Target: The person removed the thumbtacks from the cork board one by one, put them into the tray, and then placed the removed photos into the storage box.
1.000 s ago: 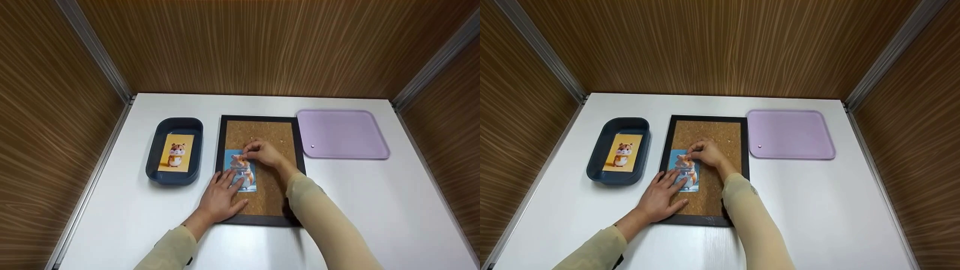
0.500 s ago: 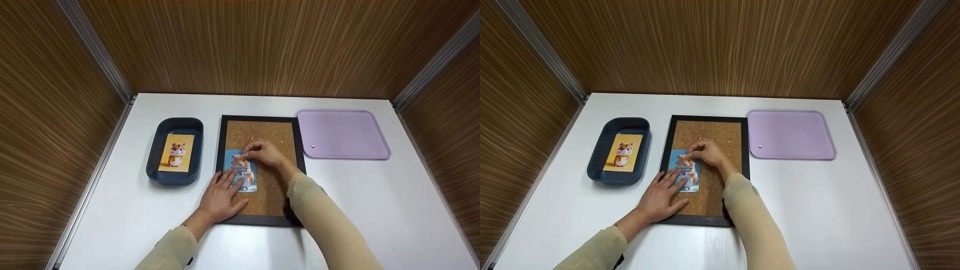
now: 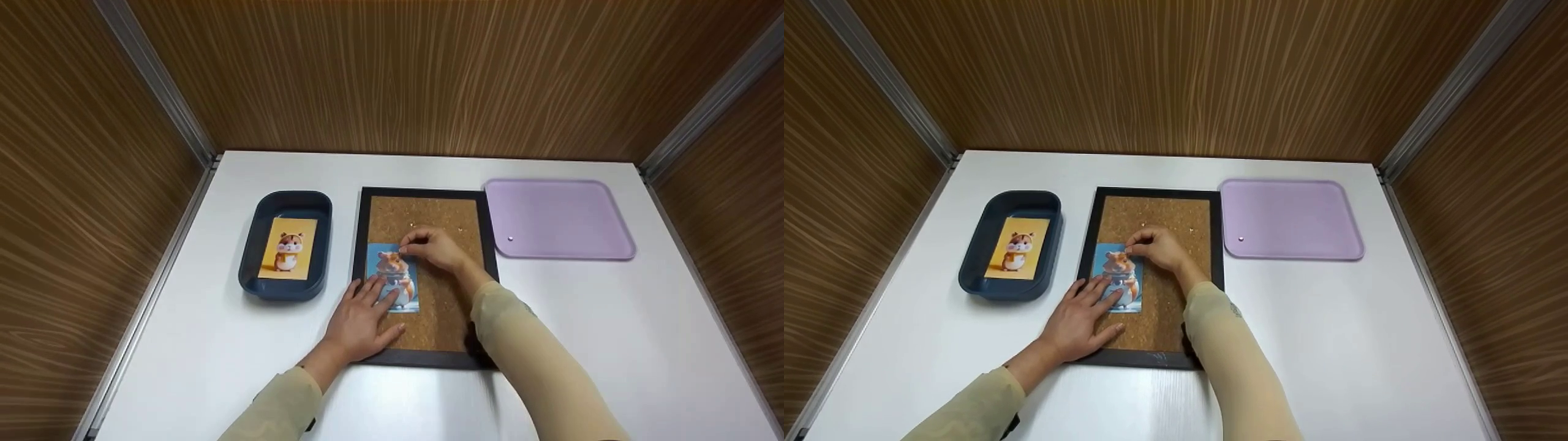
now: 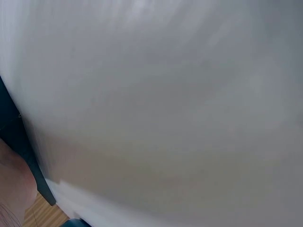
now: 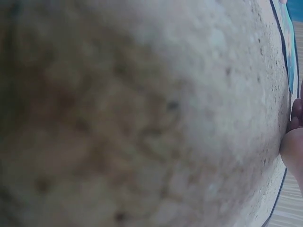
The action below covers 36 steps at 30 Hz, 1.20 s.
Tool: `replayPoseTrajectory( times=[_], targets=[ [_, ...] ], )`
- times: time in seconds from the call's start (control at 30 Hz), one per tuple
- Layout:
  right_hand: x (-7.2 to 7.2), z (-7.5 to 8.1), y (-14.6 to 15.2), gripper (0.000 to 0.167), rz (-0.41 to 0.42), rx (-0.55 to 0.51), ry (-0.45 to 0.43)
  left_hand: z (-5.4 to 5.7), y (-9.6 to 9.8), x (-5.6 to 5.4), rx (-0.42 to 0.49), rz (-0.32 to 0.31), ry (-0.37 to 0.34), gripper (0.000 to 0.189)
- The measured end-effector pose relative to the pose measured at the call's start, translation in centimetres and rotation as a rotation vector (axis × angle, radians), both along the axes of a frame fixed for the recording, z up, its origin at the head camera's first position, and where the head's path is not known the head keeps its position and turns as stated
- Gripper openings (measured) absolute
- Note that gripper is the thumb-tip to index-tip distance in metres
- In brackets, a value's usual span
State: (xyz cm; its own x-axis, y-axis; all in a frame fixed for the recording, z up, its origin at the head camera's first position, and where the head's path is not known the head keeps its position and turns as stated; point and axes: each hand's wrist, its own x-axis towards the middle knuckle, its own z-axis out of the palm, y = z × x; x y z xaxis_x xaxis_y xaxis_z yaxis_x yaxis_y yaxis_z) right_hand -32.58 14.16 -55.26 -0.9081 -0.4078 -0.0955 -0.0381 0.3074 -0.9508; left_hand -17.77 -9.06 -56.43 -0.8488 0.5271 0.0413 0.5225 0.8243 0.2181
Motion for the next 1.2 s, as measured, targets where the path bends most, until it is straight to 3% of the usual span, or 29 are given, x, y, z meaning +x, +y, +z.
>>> replayPoseTrajectory(
  times=[0.43,0.67,1.2],
  targets=[
    [-0.2,0.3,0.2,0.009,-0.012,-0.002,-0.032,0.1,0.0,-0.1,0.016,0.005,0.002,0.075],
    [-0.1,0.6,0.4,0.01,-0.026,-0.037,-0.001,0.1,0.1,-0.1,0.003,0.012,-0.015,0.075],
    [0.6,2.3,2.0,0.02,-0.036,-0.042,-0.02,0.2,0.1,0.0,0.003,0.016,-0.012,0.075]
  ],
)
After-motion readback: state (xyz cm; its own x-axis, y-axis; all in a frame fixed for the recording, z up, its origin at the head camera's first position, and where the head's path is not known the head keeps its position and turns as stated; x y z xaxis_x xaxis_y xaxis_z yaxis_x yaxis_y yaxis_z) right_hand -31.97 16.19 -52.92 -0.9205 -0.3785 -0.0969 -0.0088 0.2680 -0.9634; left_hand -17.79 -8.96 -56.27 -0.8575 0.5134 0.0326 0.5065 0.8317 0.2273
